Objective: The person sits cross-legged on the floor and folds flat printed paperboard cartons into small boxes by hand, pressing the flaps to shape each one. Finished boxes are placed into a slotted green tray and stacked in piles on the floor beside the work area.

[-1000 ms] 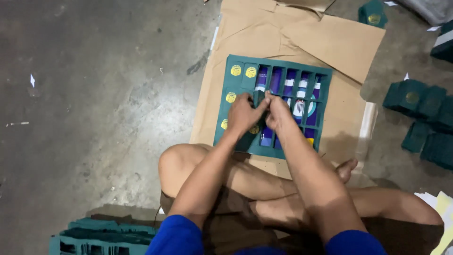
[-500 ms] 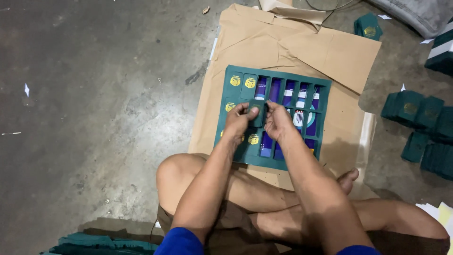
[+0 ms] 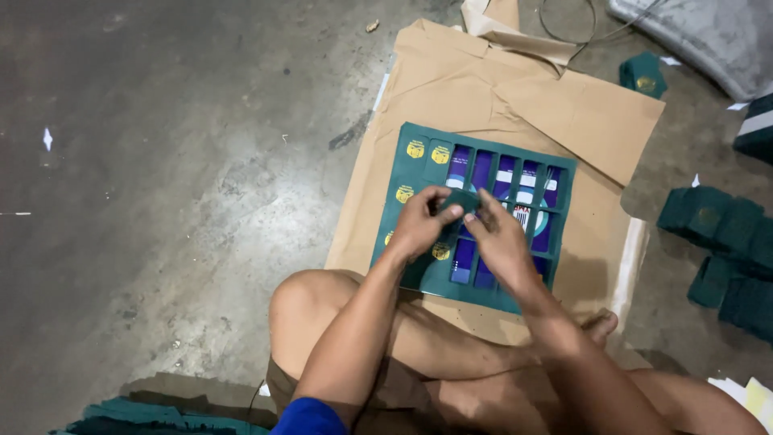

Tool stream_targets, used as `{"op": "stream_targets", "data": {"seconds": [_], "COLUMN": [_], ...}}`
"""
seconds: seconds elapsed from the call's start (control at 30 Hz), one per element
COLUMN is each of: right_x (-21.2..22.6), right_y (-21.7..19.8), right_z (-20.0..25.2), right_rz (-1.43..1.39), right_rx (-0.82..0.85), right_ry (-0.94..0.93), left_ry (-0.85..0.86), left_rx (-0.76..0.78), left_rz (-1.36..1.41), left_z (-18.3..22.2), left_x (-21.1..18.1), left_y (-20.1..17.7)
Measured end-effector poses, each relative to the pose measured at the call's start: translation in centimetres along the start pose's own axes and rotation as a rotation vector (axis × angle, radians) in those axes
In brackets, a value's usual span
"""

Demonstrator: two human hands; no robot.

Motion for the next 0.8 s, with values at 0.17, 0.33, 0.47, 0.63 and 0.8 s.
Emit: {"op": "stream_targets", "data": {"seconds": [0.17, 0.33, 0.47, 0.63, 0.8], "right_x": [5.4, 2.0, 2.1, 4.2, 9.1], "right_y": [-1.6, -4.0, -4.9, -3.8, 0.4], "right_z": [2.5, 0.4, -1.0, -0.6, 2.7], "right_rz": [0.368, 0.158, 0.097, 0.040, 0.557], "right_rx": [0.047, 0.122, 0.020, -0.214, -0.218], "right_ry": [-0.103, -0.030, -0.100, -0.243, -0.630], "left_ry": [0.144, 0.035, 0.175, -0.394, -0.233], "left_rx": [0.171, 0.221, 0.043, -0.199, -0.245], "left_rz": [-0.284, -0.248, -0.071, 0.848, 0.819], "left_z": [0.8, -0.5, -2.1, 0.1, -0.3], "left_x": [-5.9, -7.9, -6.5, -3.0, -3.6], "left_y": [1.9, 3.1, 3.7, 5.3, 4.4]}}
Point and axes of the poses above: each hand's wrist, its own z-axis away from the middle knuckle, its own y-axis out of the palm, x = y × z, the point moved 9 cm from there along -z, towards the middle knuckle, and after that the axes turned 7 degrees about -z, right-handed, at the moved point
